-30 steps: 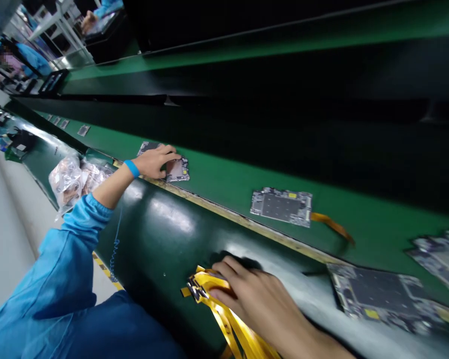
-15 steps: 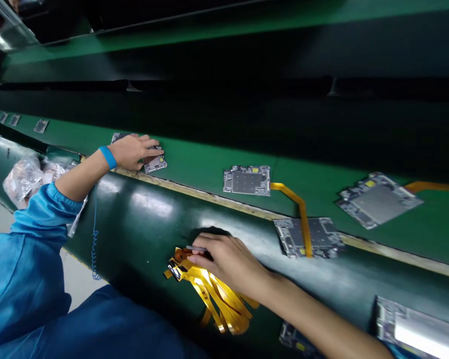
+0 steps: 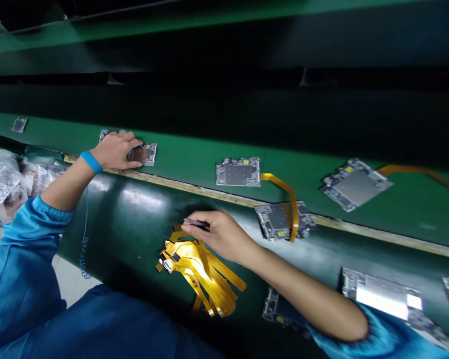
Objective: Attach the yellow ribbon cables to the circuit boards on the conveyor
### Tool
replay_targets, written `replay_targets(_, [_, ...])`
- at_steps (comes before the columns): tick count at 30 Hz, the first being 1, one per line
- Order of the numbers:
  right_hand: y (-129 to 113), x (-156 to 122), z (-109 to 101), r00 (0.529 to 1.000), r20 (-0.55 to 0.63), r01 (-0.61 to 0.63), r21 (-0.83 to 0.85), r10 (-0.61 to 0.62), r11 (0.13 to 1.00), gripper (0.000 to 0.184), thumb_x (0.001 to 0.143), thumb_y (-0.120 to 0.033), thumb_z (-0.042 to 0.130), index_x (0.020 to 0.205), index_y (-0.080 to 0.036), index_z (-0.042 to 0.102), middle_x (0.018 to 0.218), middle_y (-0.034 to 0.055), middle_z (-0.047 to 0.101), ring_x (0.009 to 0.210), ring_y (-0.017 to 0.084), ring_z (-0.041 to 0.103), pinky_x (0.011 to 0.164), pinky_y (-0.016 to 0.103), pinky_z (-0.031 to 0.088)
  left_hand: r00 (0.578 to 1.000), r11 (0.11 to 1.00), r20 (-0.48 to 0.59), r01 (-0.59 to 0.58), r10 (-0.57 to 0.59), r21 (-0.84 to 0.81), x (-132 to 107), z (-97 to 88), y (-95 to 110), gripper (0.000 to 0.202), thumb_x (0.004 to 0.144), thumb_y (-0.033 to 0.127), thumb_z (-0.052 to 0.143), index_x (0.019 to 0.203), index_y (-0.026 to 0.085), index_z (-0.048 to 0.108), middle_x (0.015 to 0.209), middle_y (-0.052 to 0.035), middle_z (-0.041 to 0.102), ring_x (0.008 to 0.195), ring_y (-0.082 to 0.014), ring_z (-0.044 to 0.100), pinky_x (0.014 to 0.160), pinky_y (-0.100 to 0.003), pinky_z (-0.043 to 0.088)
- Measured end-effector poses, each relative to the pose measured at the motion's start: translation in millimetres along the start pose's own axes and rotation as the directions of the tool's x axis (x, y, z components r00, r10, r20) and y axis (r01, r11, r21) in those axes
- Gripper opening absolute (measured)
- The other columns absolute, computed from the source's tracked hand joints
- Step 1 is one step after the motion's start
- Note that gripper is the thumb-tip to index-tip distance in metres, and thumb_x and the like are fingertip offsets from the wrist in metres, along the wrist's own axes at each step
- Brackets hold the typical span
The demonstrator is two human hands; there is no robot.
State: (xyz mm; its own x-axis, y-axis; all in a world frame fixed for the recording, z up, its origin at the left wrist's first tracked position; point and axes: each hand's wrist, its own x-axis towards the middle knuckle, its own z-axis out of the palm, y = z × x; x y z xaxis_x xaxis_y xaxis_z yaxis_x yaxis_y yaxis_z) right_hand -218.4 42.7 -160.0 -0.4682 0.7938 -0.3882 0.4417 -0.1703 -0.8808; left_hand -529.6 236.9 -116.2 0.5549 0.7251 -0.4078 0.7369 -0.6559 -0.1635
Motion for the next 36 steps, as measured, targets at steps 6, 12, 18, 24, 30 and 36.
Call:
replay_targets(6, [-3, 8, -5, 0.998, -0.006, 0.063, 0.01, -0.063, 0.998, 0.066, 0.09, -0.085, 0.067, 0.08, -0.022, 0.083, 0.098, 0.012, 0.079, 0.08, 0.024, 0.072, 0.073, 0.036, 0.056, 0.986, 0.968, -0.129, 0.071, -0.105, -0.241, 2, 12.2, 11, 0.05, 0.103, 0.041, 0.06, 0.144, 0.014, 0.07, 0.141, -0.0183, 0.068, 0.134, -0.0387, 0.063, 0.11, -0.049, 0.051])
replay_targets(12, [-17, 20, -16, 0.993, -0.06, 0.105, -0.012, -0.106, 0.994, 0.068, 0.089, -0.089, 0.066, 0.078, -0.024, 0.081, 0.089, 0.0106, 0.076, 0.076, 0.024, 0.068, 0.069, 0.037, 0.056, 0.961, 0.909, -0.112, 0.195, -0.252, -0.367, 10, 12.9, 45, 0.023, 0.1, 0.028, 0.061, 0.112, 0.017, 0.078, 0.122, -0.0141, 0.074, 0.12, -0.0333, 0.071, 0.094, -0.041, 0.057])
replay_targets(18, [-20, 55, -31, 0.965, -0.255, 0.071, 0.014, -0.065, 0.997, 0.076, 0.08, -0.094, 0.07, 0.101, -0.022, 0.085, 0.089, 0.0096, 0.081, 0.076, 0.025, 0.068, 0.07, 0.04, 0.056, 0.937, 0.898, -0.123, 0.268, -0.328, -0.35, 21, 8.2, 86, 0.028, 0.102, 0.035, 0.062, 0.116, 0.016, 0.078, 0.121, -0.015, 0.074, 0.121, -0.0339, 0.072, 0.092, -0.041, 0.058])
replay_targets(24, [-15, 93, -41, 0.931, -0.359, 0.063, -0.004, -0.06, 0.998, 0.048, 0.085, -0.07, 0.076, 0.089, -0.022, 0.083, 0.081, 0.0055, 0.076, 0.071, 0.022, 0.064, 0.065, 0.035, 0.05, 0.939, 0.901, -0.127, 0.261, -0.321, -0.347, 25, 6.9, 94, 0.031, 0.103, 0.025, 0.057, 0.125, 0.015, 0.076, 0.128, -0.0167, 0.072, 0.127, -0.0334, 0.069, 0.093, -0.039, 0.058])
replay_targets(30, [-9, 128, -35, 0.899, -0.435, 0.05, -0.021, -0.054, 0.999, 0.021, 0.086, -0.039, 0.077, 0.086, -0.019, 0.083, 0.077, 0.0037, 0.075, 0.072, 0.02, 0.064, 0.068, 0.032, 0.049, 0.942, 0.877, -0.133, 0.229, -0.31, -0.423, 19, 11.6, 79, 0.016, 0.1, 0.018, 0.062, 0.104, 0.019, 0.077, 0.115, -0.0112, 0.075, 0.113, -0.0289, 0.074, 0.09, -0.036, 0.057])
replay_targets(36, [-10, 145, -32, 0.857, -0.508, 0.045, -0.1, -0.089, 0.994, 0.019, 0.086, -0.033, 0.074, 0.086, -0.018, 0.085, 0.078, 0.0034, 0.077, 0.074, 0.02, 0.066, 0.071, 0.032, 0.048, 0.94, 0.87, -0.197, 0.16, -0.278, -0.466, 20, 20.0, 77, 0.01, 0.096, 0.016, 0.065, 0.096, 0.02, 0.074, 0.108, -0.0102, 0.074, 0.11, -0.0292, 0.073, 0.088, -0.037, 0.056])
